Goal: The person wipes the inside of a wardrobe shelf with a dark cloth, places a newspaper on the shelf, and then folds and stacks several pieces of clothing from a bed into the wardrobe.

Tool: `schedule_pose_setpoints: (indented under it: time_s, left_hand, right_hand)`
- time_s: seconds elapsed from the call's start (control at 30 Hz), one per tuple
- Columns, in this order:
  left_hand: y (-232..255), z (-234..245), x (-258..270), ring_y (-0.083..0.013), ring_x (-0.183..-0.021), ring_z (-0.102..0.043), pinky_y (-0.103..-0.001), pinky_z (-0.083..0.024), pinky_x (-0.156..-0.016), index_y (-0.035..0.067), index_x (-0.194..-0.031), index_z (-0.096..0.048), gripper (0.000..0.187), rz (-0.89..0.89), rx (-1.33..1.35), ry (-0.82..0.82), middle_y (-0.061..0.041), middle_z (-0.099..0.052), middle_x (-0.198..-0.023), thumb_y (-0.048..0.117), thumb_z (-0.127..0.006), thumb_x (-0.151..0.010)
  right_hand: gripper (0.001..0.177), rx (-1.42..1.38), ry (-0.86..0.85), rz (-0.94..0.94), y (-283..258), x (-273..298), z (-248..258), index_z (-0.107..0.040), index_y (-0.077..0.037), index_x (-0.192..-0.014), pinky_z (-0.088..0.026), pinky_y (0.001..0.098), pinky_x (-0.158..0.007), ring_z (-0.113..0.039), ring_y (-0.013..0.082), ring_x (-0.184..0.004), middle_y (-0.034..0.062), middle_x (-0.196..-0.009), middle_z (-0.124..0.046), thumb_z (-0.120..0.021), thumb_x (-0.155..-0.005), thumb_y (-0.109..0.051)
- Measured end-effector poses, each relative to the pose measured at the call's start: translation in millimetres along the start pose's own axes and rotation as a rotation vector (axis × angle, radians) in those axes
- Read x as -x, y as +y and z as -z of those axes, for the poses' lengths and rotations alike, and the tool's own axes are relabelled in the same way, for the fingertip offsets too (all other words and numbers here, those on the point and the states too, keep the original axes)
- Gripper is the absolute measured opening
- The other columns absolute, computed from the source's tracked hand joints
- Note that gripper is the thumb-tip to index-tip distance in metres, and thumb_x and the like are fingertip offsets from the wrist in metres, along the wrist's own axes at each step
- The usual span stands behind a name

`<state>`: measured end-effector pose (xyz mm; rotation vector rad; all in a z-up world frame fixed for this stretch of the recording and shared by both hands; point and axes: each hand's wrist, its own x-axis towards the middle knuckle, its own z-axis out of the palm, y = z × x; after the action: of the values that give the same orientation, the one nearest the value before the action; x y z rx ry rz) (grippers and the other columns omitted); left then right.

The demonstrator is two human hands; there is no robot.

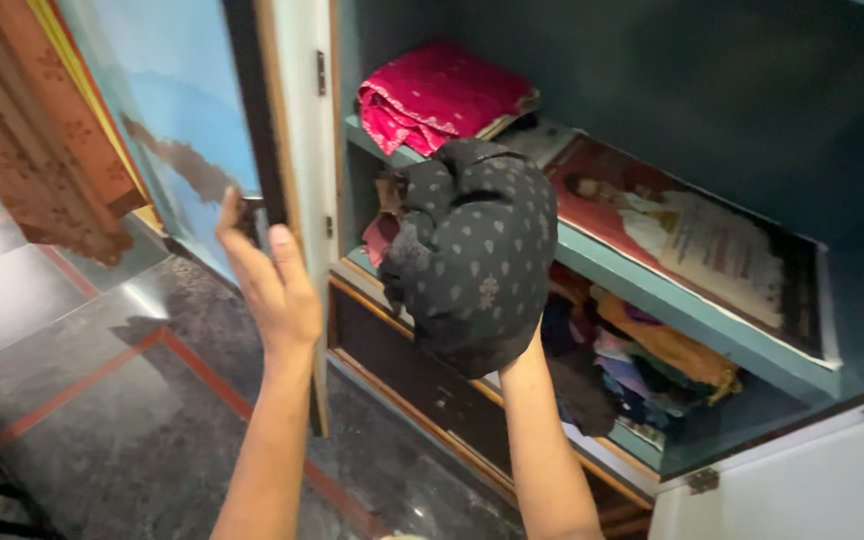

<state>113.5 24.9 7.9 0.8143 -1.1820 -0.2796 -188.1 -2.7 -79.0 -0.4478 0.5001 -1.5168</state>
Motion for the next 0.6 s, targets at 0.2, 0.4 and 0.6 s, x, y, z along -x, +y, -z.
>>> schedule_pose_setpoints:
  time_s: [0.2,0.4,0.6]
  left_hand:
    - [13.3,29.7,-8.1,-0.0339,-0.157,-0.024,-0.046,-0.019,-0.132,0.001,-0.161,-0.015,0.064,-0.213,-0.112,0.171,-0.019,-0.023,-0.168,0.019,-0.056,-0.114]
    - [-1.1,-36.4,-3.2,-0.0396,-0.157,-0.031,-0.054,-0.016,-0.135,0.003,-0.155,-0.030,0.070,-0.342,-0.191,0.046,-0.021,-0.033,-0.164,0.012,-0.066,-0.096]
    - [-47.4,-137.2,-23.9,-0.0439,-0.153,-0.034,-0.058,-0.021,-0.129,0.001,-0.151,-0.038,0.071,-0.326,-0.139,-0.132,-0.023,-0.038,-0.161,0.009,-0.068,-0.088]
  right_hand:
    - [0.050,0.005,-0.039,0.098,-6.8,-16.0,-18.8,-0.061,-0.003,-0.136,-0.052,0.0435,-0.106,-0.063,0.0312,-0.119,0.0155,-0.134,-0.065,-0.048,-0.106,-0.040]
    - [0.051,0.036,-0.187,0.250,-51.8,-77.9,-59.6,-0.060,-0.003,-0.137,-0.051,0.0436,-0.107,-0.062,0.0317,-0.121,0.0157,-0.136,-0.064,-0.046,-0.107,-0.041]
    - [0.056,0.106,-0.251,0.328,-127.3,-201.1,-84.6,-0.059,-0.002,-0.139,-0.049,0.0459,-0.110,-0.061,0.0341,-0.124,0.0177,-0.139,-0.062,-0.050,-0.106,-0.045]
